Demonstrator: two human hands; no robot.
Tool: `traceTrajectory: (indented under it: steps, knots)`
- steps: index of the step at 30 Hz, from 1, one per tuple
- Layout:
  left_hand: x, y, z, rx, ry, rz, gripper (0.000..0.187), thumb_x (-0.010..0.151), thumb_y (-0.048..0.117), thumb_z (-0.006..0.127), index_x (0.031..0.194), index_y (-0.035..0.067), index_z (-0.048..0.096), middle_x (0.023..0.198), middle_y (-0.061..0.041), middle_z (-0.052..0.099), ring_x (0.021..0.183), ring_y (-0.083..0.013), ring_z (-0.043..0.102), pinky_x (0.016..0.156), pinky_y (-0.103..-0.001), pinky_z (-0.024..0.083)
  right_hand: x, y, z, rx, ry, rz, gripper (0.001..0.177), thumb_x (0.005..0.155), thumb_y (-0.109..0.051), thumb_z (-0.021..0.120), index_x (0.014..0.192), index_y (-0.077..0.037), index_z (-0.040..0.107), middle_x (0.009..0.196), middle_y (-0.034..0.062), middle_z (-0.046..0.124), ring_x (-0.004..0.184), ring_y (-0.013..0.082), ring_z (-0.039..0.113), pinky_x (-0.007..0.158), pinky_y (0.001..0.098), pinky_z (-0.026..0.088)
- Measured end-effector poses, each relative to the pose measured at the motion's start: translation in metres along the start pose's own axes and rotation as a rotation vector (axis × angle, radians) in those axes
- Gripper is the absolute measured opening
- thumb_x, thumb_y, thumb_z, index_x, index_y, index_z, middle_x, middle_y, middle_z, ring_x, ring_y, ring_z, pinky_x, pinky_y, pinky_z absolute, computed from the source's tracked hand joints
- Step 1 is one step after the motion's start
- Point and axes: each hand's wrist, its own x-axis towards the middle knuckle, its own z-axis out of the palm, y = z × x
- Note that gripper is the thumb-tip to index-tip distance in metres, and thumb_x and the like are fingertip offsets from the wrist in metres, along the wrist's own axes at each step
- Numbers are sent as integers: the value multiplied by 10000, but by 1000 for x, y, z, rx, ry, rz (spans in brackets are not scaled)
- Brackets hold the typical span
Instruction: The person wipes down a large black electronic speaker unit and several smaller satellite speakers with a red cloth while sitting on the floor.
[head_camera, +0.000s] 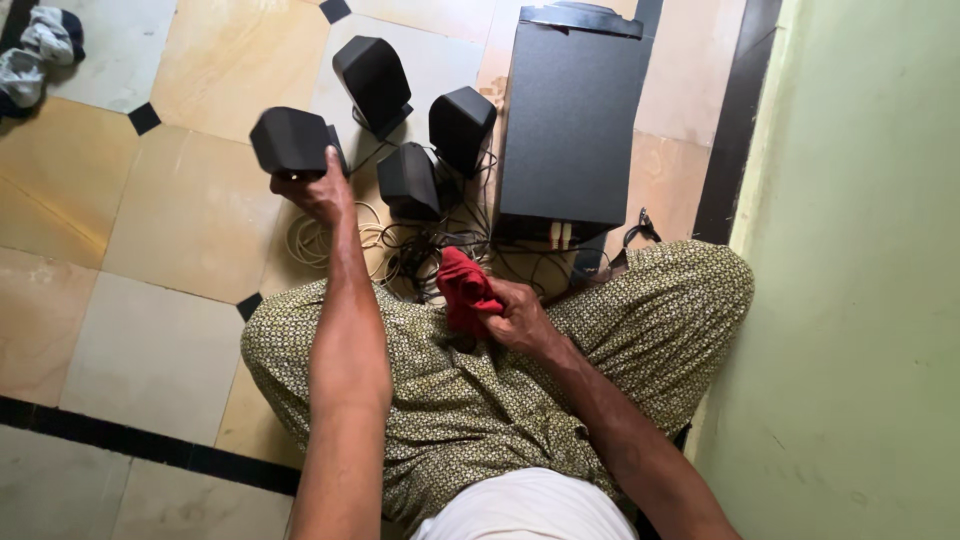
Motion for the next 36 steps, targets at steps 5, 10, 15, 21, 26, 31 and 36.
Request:
traceTrajectory:
  steps: [5,10,15,21,26,31,36]
  knots:
    - [-3,21,-3,42,-62,-46,991,724,283,942,1378,-53,278,1271,-267,534,1102,-401,645,970,-481,591,-5,4,0,-43,22,-24,383,806,-21,612,1183,-11,682,1019,126,756,892,244,742,826,373,610]
    - [-6,37,-20,158,-110,-56,957,734,293,932,1362,-61,303,1252,-271,531,1099,-409,631,960,-498,577,-5,2,1,12,-6,101,470,786,-6,574,1240,-38,691,1023,107,770,870,224,747,828,348,631]
    - [-24,30,-36,220,-125,26,925,743,303,923,1345,-70,328,1232,-275,527,1096,-417,617,950,-514,564,-4,-6,1,44,5,-3,459,813,8,597,1266,-4,670,1077,133,760,936,225,736,848,360,612]
    - [-62,27,-44,304,-231,128,887,755,314,911,1326,-80,358,1209,-280,523,1092,-427,601,938,-534,548,-5,-9,7,69,-58,81,490,806,6,546,1281,-22,663,1043,104,750,869,191,722,808,324,631]
    - [-57,23,-53,334,-397,67,825,734,159,841,1327,-91,326,1263,-305,457,1173,-456,525,990,-562,467,-5,-16,0,77,12,-40,414,813,4,598,1220,3,678,1065,113,747,932,193,716,854,343,599]
    - [-27,37,-78,216,-491,-129,771,671,-99,702,1319,-78,286,1323,-301,383,1242,-407,471,1068,-499,412,-6,-20,-6,120,21,45,306,872,-11,611,1168,-6,688,1016,106,746,907,186,693,831,333,585]
    - [-4,102,-107,-196,-257,193,423,937,-67,595,1330,54,494,1307,-152,577,1205,-242,614,1003,-388,550,4,-16,-2,115,31,-59,382,832,-3,614,1212,4,660,1047,124,725,931,207,698,836,338,568]
